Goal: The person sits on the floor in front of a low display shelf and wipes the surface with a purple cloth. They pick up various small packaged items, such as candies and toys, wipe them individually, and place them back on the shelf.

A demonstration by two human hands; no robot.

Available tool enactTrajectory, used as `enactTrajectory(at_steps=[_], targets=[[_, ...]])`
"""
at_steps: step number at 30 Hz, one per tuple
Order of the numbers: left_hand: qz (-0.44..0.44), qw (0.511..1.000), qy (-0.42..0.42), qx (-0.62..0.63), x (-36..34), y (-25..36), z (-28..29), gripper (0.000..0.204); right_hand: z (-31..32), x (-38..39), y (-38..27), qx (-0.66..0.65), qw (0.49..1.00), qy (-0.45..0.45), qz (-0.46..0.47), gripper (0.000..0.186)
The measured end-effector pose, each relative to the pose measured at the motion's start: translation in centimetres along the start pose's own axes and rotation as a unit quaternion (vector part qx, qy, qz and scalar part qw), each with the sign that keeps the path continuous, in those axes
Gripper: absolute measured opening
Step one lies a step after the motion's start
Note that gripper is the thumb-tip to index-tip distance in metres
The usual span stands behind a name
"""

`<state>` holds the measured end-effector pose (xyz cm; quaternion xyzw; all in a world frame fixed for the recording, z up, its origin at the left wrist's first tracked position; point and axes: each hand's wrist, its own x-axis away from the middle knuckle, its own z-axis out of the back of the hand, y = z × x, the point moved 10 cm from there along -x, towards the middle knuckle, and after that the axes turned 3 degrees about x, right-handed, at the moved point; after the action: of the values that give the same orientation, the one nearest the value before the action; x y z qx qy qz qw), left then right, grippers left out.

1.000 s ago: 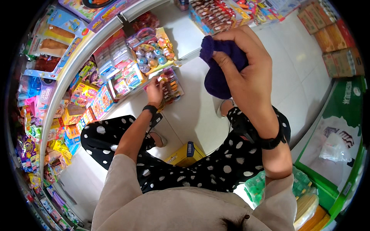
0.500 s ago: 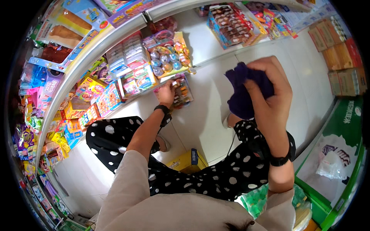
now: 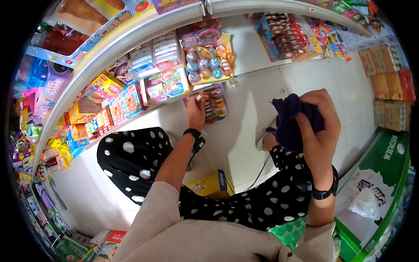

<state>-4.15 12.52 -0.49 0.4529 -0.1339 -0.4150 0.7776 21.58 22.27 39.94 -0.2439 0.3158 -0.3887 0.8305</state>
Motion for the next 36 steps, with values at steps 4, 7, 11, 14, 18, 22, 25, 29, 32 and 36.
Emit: enactTrajectory(at_steps=[4, 7, 11, 14, 18, 22, 25, 29, 32, 36], targets=[[0.105, 0.987, 0.066, 0.105, 2.8, -1.6, 1.8, 0.029, -3.1, 0.1, 1.3, -0.055, 0.994, -0.066, -0.072, 0.019], [0.109, 0.973, 0.116, 0.168, 3.4, -0.5, 3.5, 0.027, -5.7, 0.6, 1.8, -0.036, 0.992, -0.096, -0.069, 0.011], [0.083, 0.984, 0.146, 0.067, 3.1, -2.9, 4.5, 0.027, -11.6, 1.9, 4.2, 0.07, 0.972, -0.204, -0.088, 0.013], [0.1, 0.97, 0.197, 0.101, 2.7, -3.3, 6.0, 0.027, -18.1, 4.4, 9.3, 0.178, 0.941, -0.289, -0.009, 0.014], [0.108, 0.955, 0.249, 0.116, 2.8, -3.9, 7.8, 0.028, -24.5, 5.8, 14.2, 0.255, 0.906, -0.329, 0.07, 0.014], [0.124, 0.947, 0.256, 0.149, 3.1, -4.8, 9.0, 0.027, -31.6, 6.1, 18.1, 0.278, 0.897, -0.339, 0.066, 0.025], [0.116, 0.946, 0.259, 0.156, 3.6, -5.1, 9.8, 0.026, -35.6, 6.7, 19.5, 0.283, 0.895, -0.338, 0.064, 0.031], [0.123, 0.96, 0.21, 0.138, 3.5, -4.1, 9.0, 0.025, -38.2, 7.4, 21.5, 0.286, 0.895, -0.34, 0.042, 0.034], [0.087, 0.979, 0.167, 0.074, 3.3, -4.1, 8.3, 0.024, -39.7, 7.5, 21.5, 0.254, 0.896, -0.364, 0.028, 0.03], [0.071, 0.982, 0.155, 0.076, 3.2, -2.5, 7.2, 0.026, -38.5, 8.0, 21.3, 0.199, 0.935, -0.294, 0.014, 0.025]])
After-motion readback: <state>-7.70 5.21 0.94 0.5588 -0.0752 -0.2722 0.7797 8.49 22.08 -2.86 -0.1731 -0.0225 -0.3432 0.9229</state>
